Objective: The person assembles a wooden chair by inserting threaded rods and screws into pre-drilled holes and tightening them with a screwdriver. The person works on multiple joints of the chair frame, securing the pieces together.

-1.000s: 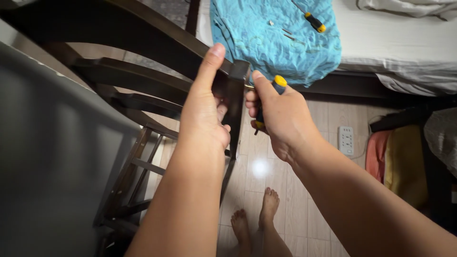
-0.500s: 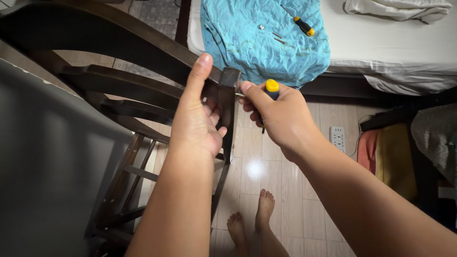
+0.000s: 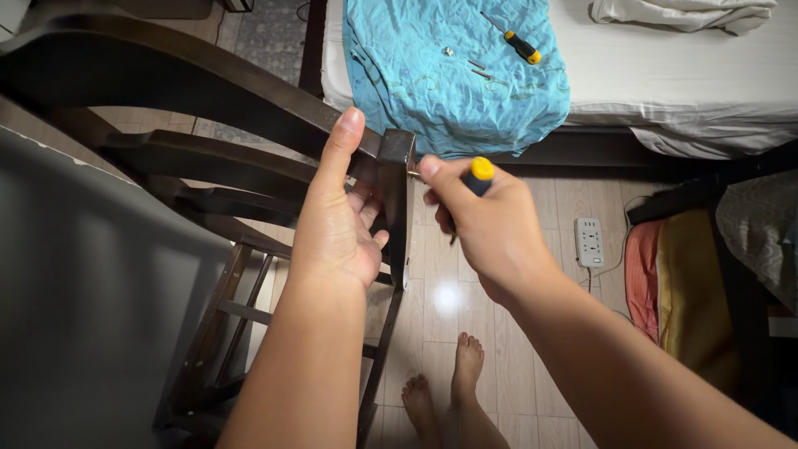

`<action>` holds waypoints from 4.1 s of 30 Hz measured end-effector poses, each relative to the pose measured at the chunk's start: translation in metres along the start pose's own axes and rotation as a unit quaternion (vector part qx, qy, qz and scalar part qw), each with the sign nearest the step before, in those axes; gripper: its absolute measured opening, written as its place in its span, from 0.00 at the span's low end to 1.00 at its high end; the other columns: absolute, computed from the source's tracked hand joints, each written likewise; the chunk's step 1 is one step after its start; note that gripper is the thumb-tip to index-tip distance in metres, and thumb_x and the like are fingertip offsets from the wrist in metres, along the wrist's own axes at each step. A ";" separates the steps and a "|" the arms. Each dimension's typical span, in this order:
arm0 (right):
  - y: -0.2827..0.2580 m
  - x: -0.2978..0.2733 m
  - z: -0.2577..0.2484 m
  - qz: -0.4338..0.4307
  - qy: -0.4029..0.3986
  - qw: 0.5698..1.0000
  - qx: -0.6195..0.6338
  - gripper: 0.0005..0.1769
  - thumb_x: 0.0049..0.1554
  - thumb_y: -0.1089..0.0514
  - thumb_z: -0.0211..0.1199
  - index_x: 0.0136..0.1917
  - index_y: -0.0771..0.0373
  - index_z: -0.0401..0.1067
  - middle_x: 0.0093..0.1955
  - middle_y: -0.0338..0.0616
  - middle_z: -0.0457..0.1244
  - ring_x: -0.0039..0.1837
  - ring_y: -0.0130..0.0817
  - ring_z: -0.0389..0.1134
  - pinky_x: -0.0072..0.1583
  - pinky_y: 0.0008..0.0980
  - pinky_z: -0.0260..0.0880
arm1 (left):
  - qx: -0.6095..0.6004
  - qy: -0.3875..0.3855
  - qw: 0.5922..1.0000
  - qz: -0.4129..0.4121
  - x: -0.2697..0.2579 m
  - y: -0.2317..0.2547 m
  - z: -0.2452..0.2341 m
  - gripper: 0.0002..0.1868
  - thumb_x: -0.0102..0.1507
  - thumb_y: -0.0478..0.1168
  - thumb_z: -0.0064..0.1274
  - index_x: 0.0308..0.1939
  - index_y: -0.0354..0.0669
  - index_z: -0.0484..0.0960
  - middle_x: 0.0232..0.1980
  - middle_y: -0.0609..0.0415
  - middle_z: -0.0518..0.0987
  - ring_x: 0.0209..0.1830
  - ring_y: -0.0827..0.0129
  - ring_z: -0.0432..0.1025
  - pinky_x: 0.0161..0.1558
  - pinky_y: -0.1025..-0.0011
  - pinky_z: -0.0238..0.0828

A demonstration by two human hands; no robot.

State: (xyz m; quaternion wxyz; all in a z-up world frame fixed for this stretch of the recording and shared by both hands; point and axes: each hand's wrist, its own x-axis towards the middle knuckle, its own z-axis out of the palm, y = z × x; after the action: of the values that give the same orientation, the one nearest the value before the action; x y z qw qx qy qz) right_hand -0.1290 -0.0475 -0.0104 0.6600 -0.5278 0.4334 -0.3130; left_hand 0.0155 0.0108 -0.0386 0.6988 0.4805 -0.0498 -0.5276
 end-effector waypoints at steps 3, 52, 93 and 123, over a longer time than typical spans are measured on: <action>0.003 0.005 0.001 0.094 0.008 0.996 0.005 0.21 0.64 0.46 0.62 0.47 0.69 0.76 0.36 0.41 0.64 0.35 0.27 0.61 0.38 0.28 0.63 | 0.004 0.004 1.000 0.004 -0.002 -0.001 -0.003 0.64 0.44 0.75 0.66 0.79 0.53 0.64 0.75 0.36 0.62 0.78 0.40 0.47 0.66 0.30 0.22; -0.001 0.000 -0.004 -0.171 -0.006 0.978 -0.122 0.13 0.57 0.52 0.69 0.48 0.64 0.79 0.39 0.32 0.67 0.43 0.18 0.63 0.46 0.23 0.67 | -0.025 0.119 0.993 -0.012 -0.006 0.005 0.027 0.56 0.41 0.71 0.63 0.68 0.51 0.68 0.72 0.49 0.69 0.76 0.52 0.54 0.68 0.34 0.19; -0.023 0.013 -0.013 0.071 -0.058 0.994 -0.057 0.15 0.54 0.47 0.68 0.44 0.61 0.77 0.35 0.34 0.66 0.34 0.22 0.60 0.36 0.25 0.61 | -0.031 0.086 0.996 0.003 -0.004 0.004 0.013 0.68 0.37 0.73 0.68 0.75 0.52 0.57 0.73 0.44 0.63 0.76 0.50 0.52 0.68 0.34 0.22; -0.017 0.017 -0.027 -0.080 -0.088 0.991 -0.062 0.14 0.49 0.66 0.73 0.49 0.63 0.76 0.45 0.35 0.67 0.49 0.21 0.68 0.52 0.22 0.71 | 0.061 0.136 0.984 -0.094 -0.006 0.025 0.021 0.59 0.43 0.73 0.63 0.74 0.56 0.67 0.72 0.44 0.71 0.73 0.44 0.57 0.67 0.29 0.33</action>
State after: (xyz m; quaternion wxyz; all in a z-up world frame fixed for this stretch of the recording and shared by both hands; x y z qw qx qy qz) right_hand -0.1454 -0.0781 0.0002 0.6342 -0.6262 0.3489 -0.2897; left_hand 0.0184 0.0022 -0.0065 0.6155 0.5921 0.0591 -0.5169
